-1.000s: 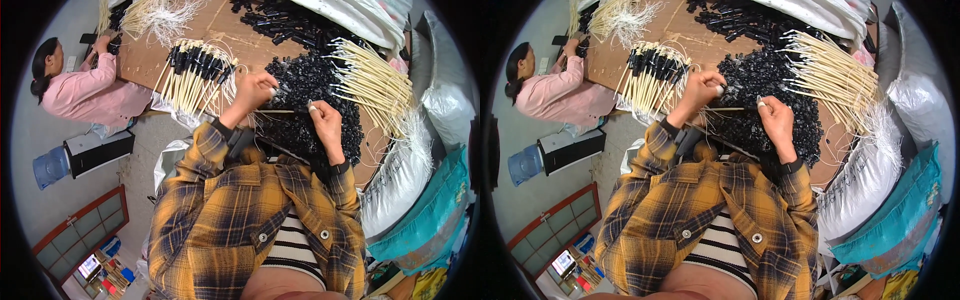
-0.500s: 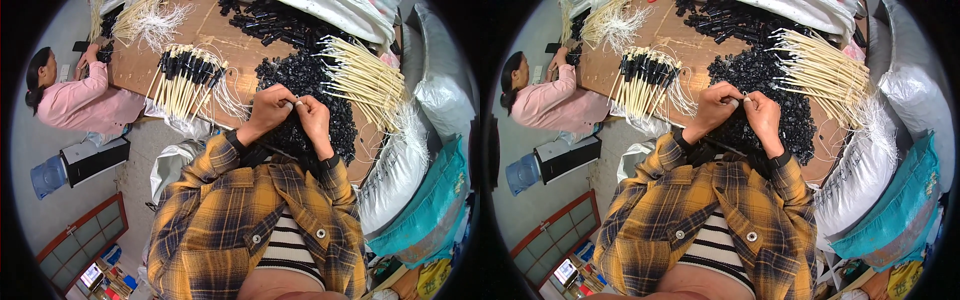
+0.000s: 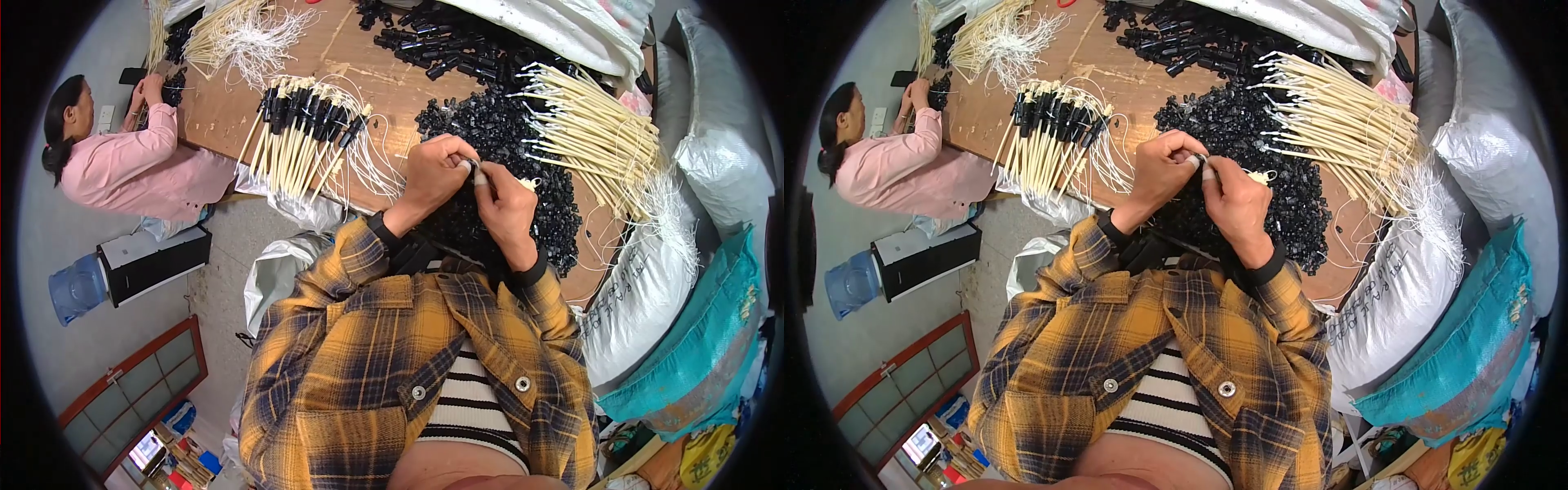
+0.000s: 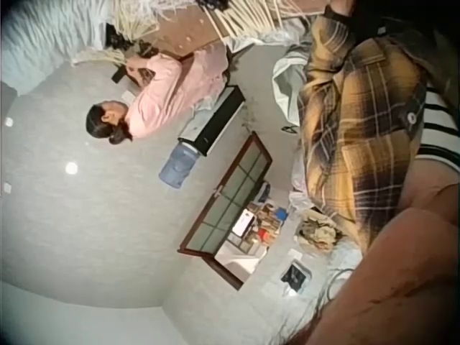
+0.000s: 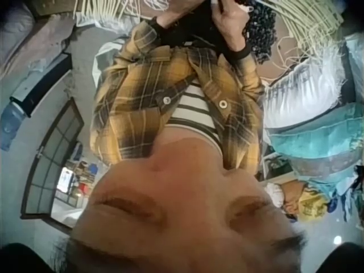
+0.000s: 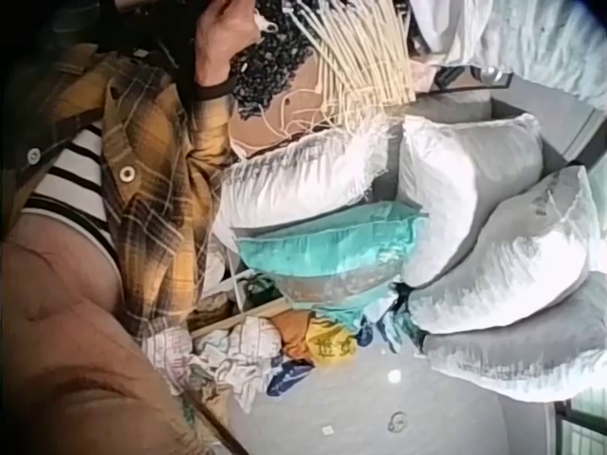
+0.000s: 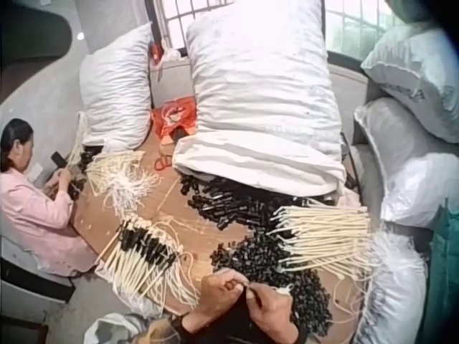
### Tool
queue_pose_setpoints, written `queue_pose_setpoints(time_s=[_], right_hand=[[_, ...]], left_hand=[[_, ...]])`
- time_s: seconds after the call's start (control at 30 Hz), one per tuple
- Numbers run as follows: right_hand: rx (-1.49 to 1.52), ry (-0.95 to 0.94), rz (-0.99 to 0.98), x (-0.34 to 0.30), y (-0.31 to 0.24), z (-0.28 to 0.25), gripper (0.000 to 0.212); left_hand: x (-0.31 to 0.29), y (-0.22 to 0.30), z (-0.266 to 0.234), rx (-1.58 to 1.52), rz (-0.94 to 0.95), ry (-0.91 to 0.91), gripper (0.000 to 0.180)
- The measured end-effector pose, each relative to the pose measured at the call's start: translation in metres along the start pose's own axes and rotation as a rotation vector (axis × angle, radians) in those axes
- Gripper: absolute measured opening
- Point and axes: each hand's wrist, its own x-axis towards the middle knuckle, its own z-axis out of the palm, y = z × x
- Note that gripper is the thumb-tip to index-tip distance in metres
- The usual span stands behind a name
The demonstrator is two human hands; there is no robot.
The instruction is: The person assembles components by hand, picking up a black plastic piece and a white corded stick, fitting them together, and then placing the completed assembly onto a wooden table.
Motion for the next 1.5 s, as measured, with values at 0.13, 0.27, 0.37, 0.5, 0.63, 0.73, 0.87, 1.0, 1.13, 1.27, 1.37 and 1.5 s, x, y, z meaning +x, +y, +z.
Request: queue_pose_setpoints(time_s=[0.13,0.27,0.37,0.5,0.63,0.73,0.87,1.0,1.13,1.27,1.37,1.5], right_hand=[[0.151,-0.23,0.111,0.002,0.002,-0.013,0.013],[-0.006,-0.195,0.186,0.01,0.001,-0.018,0.02],[-0.2,-0.189,0.282,0.015,-0.002,-0.025,0.028],[-0.147,-0.123,0.437,0.013,0.004,-0.038,0.033],[0.386,-0.168,0.646,0.009,0.021,-0.047,0.017],[0.67,-0.136,0.687,0.007,0.023,-0.05,0.007],[0.825,-0.11,0.721,0.006,0.026,-0.057,0.005],[0.687,-0.149,0.648,0.008,0.018,-0.066,0.009],[0.348,-0.197,0.429,0.003,0.012,-0.064,0.021],[0.156,-0.201,0.283,0.003,0.005,-0.065,0.021],[0.007,-0.156,0.122,0.005,0.011,-0.06,0.017],[-0.165,-0.116,0.039,0.002,0.014,-0.055,0.012]], left_hand=[[0.003,-0.01,0.001,0.031,0.06,0.064,0.01],[0.008,-0.005,-0.005,0.201,0.27,0.119,0.009],[0.013,0.004,-0.003,0.234,0.466,0.126,0.009],[0.018,-0.003,-0.02,0.22,0.547,-0.017,0.009],[0.022,-0.005,-0.021,0.221,0.5,-0.074,0.017],[0.016,0.016,0.003,0.211,0.45,-0.43,0.074],[0.011,-0.001,0.023,0.262,0.324,-0.541,0.053],[0.014,-0.003,0.016,0.158,0.249,-0.507,0.033],[0.015,-0.005,0.008,0.208,0.198,-0.474,0.026],[0.014,0.001,0.004,0.243,0.201,-0.446,0.025],[0.016,0.008,0.0,0.28,0.184,-0.459,0.027],[0.015,0.012,0.001,0.152,0.32,-0.324,0.033]])
